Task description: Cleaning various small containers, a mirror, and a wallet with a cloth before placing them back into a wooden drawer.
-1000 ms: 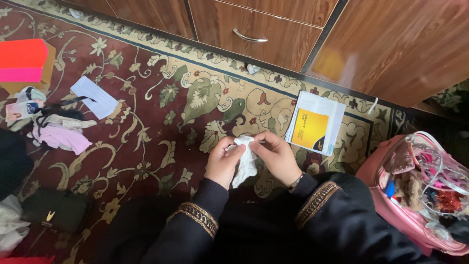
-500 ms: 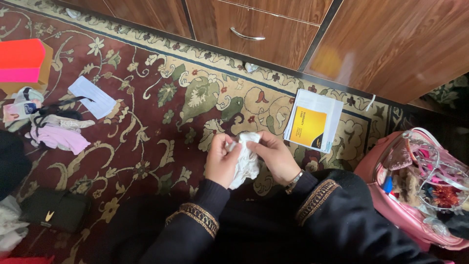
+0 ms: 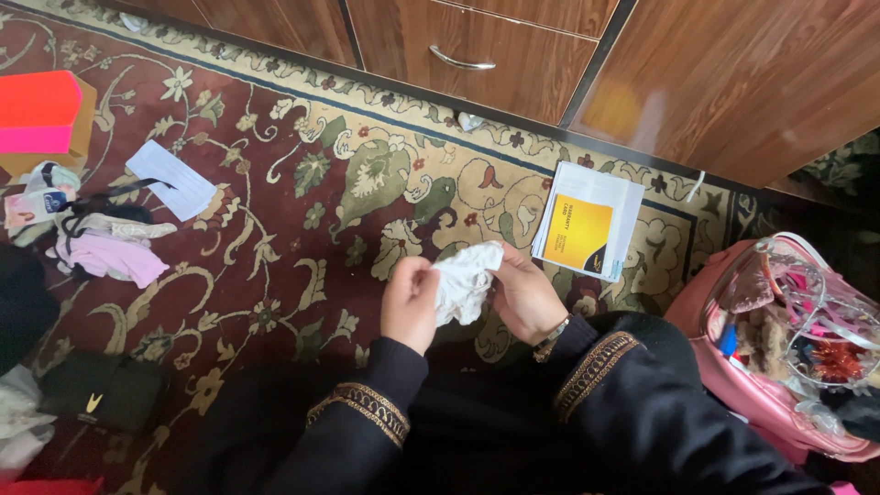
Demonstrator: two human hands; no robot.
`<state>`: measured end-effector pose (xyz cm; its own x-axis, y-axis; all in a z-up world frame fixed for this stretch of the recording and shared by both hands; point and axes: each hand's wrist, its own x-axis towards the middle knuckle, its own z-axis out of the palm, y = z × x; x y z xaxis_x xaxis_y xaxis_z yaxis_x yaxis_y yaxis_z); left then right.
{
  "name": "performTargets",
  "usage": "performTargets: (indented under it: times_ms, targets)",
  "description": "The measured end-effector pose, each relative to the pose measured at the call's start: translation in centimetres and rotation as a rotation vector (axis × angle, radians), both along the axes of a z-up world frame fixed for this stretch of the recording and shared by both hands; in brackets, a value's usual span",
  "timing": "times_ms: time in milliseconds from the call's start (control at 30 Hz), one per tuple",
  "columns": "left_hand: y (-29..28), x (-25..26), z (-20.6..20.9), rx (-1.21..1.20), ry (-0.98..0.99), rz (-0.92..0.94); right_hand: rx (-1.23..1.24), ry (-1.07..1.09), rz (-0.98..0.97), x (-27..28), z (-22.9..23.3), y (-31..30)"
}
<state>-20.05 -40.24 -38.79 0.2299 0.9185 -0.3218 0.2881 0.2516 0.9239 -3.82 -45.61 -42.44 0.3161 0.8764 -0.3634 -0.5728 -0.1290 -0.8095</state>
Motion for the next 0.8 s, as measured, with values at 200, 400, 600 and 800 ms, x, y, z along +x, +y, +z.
performTargets:
  times_ms: [200, 400, 600, 800]
  targets:
    - [-2.2, 1.4, 4.3, -0.221, -0.263, 0.219, 0.022, 0.070, -0.086, -1.3, 2.4, 0.1]
    - [-2.2, 2.0, 0.2, -0.281, -0.356, 0.109, -0.050, -0.072, -0.120, -0.7, 1.0, -0.1]
    - [-1.0, 0.9, 1.1, -0.247, -0.237, 0.207, -0.250, -0.705, -0.021, 1.6, 2.7, -0.6]
    - [-2.2, 2.6, 3.4, -0.363, -0.351, 0.242, -0.183, -0.339, 0.151, -2.2, 5.6, -0.7]
